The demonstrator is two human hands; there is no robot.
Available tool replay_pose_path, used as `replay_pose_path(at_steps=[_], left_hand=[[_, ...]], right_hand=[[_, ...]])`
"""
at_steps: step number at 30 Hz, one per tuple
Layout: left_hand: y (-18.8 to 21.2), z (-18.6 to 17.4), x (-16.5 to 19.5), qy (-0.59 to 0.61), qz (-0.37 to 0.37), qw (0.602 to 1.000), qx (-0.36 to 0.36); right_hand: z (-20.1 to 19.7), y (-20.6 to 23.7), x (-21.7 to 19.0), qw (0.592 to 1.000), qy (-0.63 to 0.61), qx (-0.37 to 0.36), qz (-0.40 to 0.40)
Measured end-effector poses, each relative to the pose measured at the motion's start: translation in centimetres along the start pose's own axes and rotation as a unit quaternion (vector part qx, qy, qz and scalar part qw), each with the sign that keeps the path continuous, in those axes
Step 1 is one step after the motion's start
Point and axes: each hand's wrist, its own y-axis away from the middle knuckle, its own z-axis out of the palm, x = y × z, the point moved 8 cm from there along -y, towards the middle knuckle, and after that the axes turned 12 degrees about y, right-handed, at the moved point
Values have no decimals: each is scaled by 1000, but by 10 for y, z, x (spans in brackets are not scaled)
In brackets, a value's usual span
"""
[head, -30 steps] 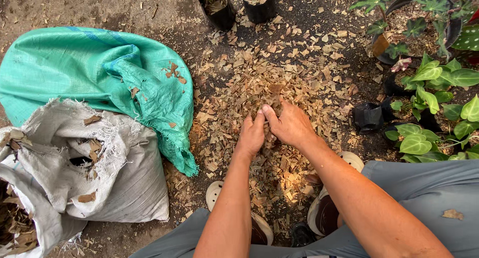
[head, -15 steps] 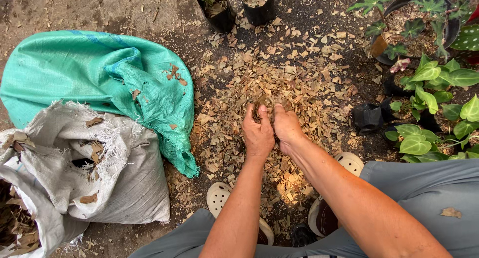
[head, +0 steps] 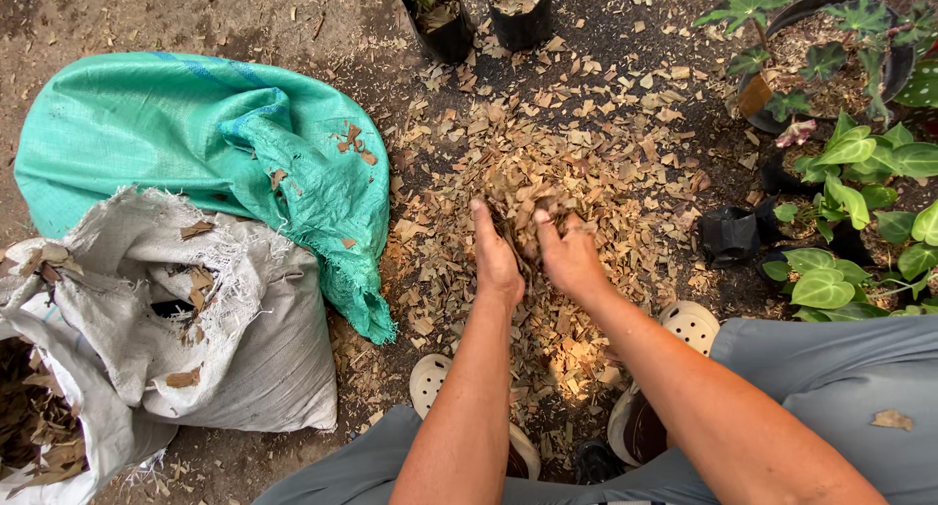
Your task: The person sits on the ground and breaks dried bark pieces into smaller fragments by hand, gathering the broken pieces into a pile and occasionally tossing handfuls toward a white sack. They repeatedly pick up bark chunks, crush them between both hands, and sweep scattered pieces back together.
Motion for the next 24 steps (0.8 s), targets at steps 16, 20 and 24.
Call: replay_pose_path(at_steps=[16,20,24], left_hand=[[31,41,49,-377,195,899,-109],[24,25,46,-461,44,881,-102],[20,31,45,-447,20,875,-182]], right_hand=[[-30,14,-39,996,10,-61,-62],[-53,7,-46,925,346,18,-157],[-53,-3,-24,979,182,-54,-81]])
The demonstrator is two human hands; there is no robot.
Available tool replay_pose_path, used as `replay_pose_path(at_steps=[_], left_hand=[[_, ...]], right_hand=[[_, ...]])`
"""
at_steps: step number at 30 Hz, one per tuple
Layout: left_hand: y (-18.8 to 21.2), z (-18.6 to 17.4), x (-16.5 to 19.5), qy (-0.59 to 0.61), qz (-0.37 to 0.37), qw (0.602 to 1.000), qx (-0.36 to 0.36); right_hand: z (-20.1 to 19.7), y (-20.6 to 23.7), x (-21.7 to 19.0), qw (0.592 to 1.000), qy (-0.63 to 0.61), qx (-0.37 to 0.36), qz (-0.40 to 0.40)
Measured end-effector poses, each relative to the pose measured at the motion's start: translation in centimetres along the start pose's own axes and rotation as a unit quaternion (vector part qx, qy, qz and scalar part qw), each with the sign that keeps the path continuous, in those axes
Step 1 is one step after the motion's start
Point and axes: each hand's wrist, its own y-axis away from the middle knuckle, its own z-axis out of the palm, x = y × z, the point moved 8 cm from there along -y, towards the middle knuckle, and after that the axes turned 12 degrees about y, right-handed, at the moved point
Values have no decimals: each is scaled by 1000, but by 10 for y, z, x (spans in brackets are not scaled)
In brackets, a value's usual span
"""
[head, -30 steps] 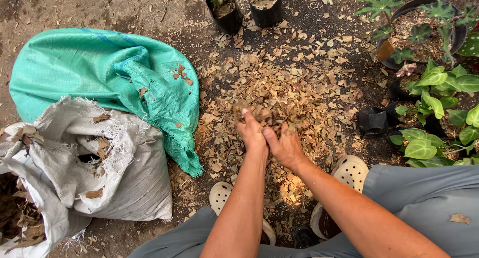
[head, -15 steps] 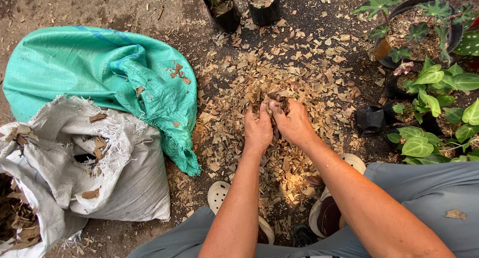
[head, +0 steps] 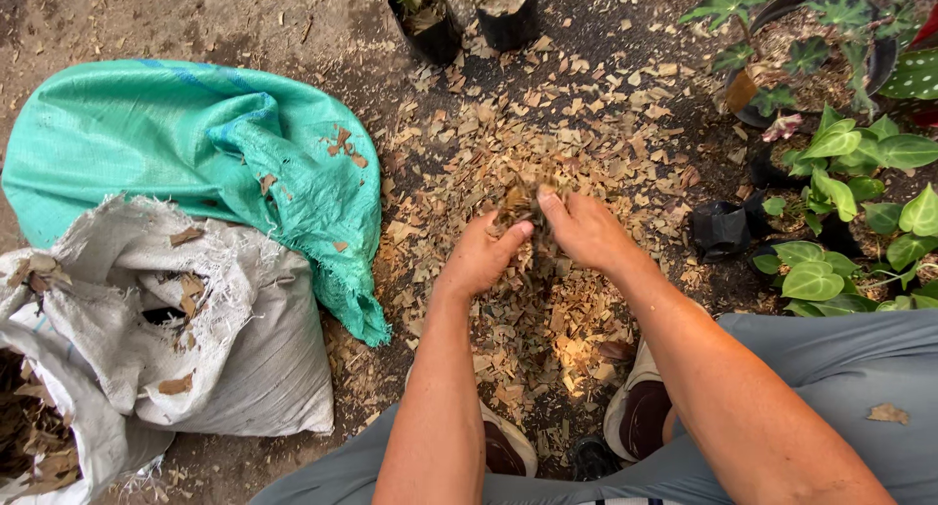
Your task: The person sits on the ground and breaks dried bark pieces into smaller fragments by hand, gathering the broken pieces into a pile and occasionally tossing handfuls toward a white sack. They repeatedly pick up bark chunks, crush them between both hands, and sweep scattered pieces back together.
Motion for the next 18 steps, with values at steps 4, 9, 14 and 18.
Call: replay_pose_path(at_steps=[4,9,14,18], left_hand=[[-3,8,-18,-83,-95,991,-53],[-1,25,-17,-5,-107,994,-14],[3,23,8,-35,44,991,124],[0,14,-21,96,-61,971,209]], right_hand=[[3,3,-18,991,78,-2,-109],[11,-4,-14,995,-93,18,-21],[36,-9,24,879,-445,86,149],[38,3,9,946,-298,128,0]])
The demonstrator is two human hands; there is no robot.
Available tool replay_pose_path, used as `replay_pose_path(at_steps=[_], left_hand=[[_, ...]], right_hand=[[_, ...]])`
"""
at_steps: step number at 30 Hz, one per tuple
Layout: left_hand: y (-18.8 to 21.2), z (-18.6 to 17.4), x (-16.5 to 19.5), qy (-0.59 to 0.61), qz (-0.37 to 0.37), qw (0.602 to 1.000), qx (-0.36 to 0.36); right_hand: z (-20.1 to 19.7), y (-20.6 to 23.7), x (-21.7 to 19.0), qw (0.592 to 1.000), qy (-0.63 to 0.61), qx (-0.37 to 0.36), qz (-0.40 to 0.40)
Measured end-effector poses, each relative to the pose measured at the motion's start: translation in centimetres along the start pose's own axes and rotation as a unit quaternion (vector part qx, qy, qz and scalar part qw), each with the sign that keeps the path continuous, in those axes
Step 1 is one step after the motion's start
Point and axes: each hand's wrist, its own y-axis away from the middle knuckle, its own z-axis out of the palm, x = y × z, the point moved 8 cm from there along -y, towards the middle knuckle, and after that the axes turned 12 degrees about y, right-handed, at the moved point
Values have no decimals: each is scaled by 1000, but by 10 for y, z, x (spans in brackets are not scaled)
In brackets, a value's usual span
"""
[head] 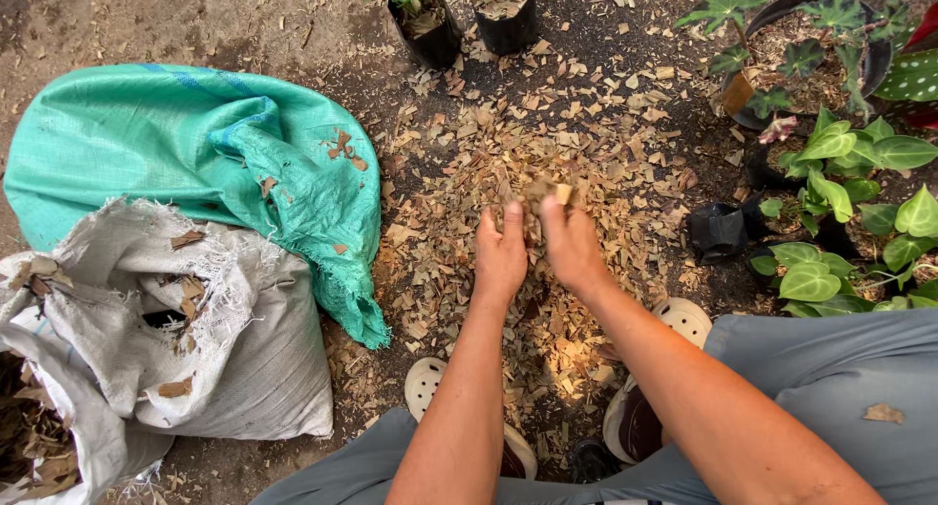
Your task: The person sits on the ground and breaks dried bark pieces into smaller fragments by hand, gathering the broken pieces into a pile and occasionally tossing handfuls toward a white sack. They repeatedly pick up bark chunks, crush them between both hands, and sweep scattered pieces back together.
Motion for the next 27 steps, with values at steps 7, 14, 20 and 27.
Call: replay_pose_path(at_steps=[7,14,20,27], left_hand=[[-10,0,-25,366,-108,919,-94],[-15,-4,-7,148,12,986,-76],[4,-2,18,-40,163,986,3],[12,3,26,-90,327,940,27]], right_hand=[[8,-10,-9,997,17,-71,-10],[-13,-13,-38,976,177,-94,-87],[-7,-5,-25,984,161,-68,43],[24,5,7,977,-111,-53,173]])
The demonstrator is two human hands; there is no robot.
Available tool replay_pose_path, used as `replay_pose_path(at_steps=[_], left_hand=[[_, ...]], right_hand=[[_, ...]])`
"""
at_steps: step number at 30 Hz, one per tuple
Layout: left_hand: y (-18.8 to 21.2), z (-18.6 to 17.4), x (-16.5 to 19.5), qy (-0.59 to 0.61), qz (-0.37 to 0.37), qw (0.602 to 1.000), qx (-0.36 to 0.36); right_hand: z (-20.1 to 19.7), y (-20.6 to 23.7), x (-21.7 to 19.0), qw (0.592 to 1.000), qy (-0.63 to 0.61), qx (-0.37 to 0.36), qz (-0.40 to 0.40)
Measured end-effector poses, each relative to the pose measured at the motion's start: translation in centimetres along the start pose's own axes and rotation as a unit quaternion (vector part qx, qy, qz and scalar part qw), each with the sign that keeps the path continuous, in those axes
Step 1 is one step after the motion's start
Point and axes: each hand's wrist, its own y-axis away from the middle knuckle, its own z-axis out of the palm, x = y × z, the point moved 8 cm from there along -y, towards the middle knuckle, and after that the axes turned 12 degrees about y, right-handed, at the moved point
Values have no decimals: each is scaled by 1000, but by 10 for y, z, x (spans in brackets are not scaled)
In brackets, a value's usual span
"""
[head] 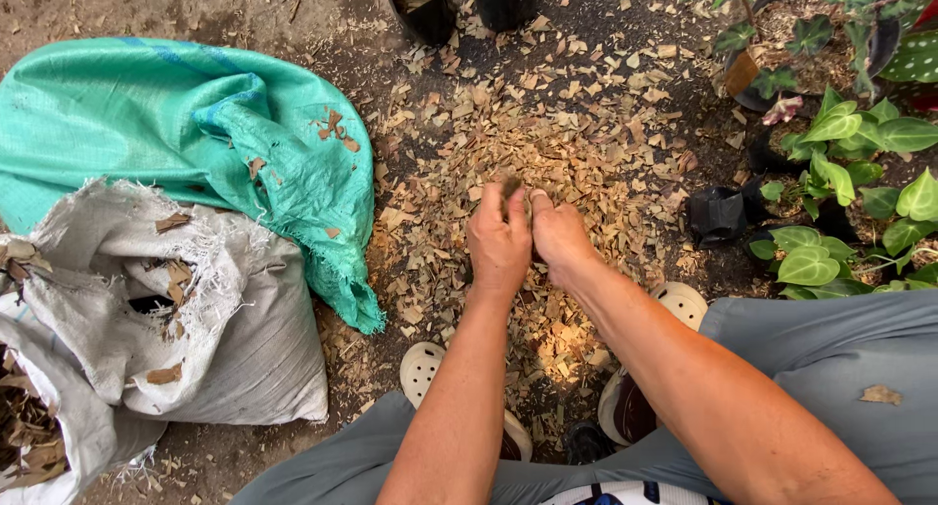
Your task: The person sits on the ground and breaks dried bark pieces into smaller fragments by hand, gathering the broken pieces into a pile and occasionally tossing handfuls toward a white sack. They repeatedly pick up bark chunks, crush them between both hands, and sweep scattered pieces back together.
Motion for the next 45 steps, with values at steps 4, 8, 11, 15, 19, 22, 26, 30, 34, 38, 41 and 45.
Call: replay_pose_path(at_steps=[4,8,11,15,19,22,26,30,34,38,41,45], left_hand=[[7,-6,-51,115,-246,962,20],[6,-9,-57,137,-276,951,14],[2,-10,-48,-9,-261,962,-84],[2,-11,-50,-141,-338,906,-210],[13,-29,-65,-138,-439,863,-211],[10,-51,-80,-147,-422,892,-68],[52,-53,-116,-139,-480,866,0],[95,-21,-142,-129,-491,860,-60],[89,-5,-153,-58,-444,894,-9],[79,3,-148,45,-458,888,10],[68,4,-145,79,-473,877,-9],[44,-1,-136,128,-399,908,-14]], right_hand=[[0,13,-15,969,187,19,-159],[3,31,-37,932,189,36,-309],[13,22,-28,920,320,-56,-218],[7,22,-40,756,599,-8,-263],[-20,15,-18,794,587,-14,-158],[-55,1,-17,881,429,127,-152],[-83,-17,42,958,213,191,24],[-55,-19,83,976,147,123,102],[-4,-13,97,980,136,99,105],[21,-6,62,954,261,129,-74],[39,8,45,973,166,75,-140],[52,34,37,979,175,-34,-102]])
